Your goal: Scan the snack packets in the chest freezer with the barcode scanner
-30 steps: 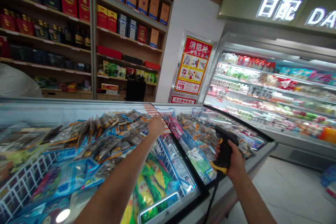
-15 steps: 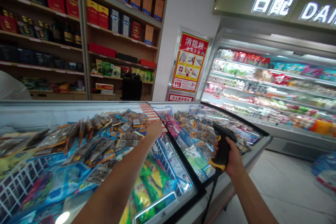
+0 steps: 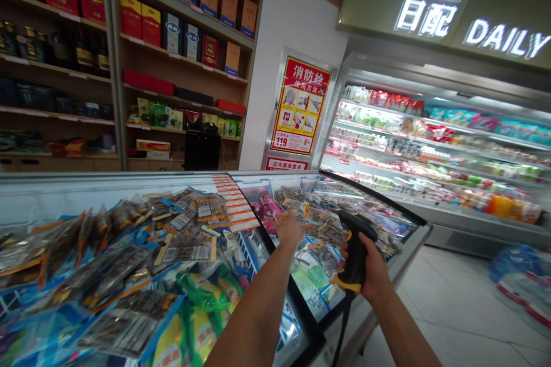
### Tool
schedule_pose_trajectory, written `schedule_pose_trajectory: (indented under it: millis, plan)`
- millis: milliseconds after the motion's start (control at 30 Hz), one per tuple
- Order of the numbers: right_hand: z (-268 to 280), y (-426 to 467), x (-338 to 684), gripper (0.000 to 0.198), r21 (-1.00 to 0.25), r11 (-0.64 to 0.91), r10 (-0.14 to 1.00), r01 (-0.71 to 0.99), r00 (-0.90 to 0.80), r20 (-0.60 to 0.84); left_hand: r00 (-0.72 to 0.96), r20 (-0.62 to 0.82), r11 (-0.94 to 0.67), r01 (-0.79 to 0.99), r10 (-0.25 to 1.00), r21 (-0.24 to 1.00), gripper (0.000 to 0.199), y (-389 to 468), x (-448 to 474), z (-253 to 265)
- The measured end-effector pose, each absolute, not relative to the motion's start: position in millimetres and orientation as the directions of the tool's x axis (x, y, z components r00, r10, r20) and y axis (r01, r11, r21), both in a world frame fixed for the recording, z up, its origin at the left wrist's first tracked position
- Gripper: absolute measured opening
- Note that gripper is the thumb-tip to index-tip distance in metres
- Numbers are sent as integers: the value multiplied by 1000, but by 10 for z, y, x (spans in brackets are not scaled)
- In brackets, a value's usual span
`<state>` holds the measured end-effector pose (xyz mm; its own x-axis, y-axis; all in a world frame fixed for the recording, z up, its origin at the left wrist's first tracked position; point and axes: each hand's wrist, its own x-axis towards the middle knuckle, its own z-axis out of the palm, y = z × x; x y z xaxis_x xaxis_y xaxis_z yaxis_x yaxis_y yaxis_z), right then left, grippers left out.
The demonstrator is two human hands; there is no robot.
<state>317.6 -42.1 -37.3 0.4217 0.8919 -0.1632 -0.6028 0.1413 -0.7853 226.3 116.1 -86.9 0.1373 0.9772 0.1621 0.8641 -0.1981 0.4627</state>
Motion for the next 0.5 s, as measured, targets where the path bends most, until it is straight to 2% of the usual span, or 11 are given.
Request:
schedule_pose_trajectory:
  millis: [233,400,500]
  plan:
    - [-425,-391,3176,18,-798,133,882,-588,437,-175,146,211,-237,826,966,512,39,1245,2251,-939]
    - [-426,-401,3138,20,-786,113,896,-608,405,-184,82,196,-182,795,977,579,35,1274,2211,-869]
    - [-433,-418,3140,20,-790,135,886,-598,430,-174,63,179,-157,801,982,578,38,1277,2252,-840]
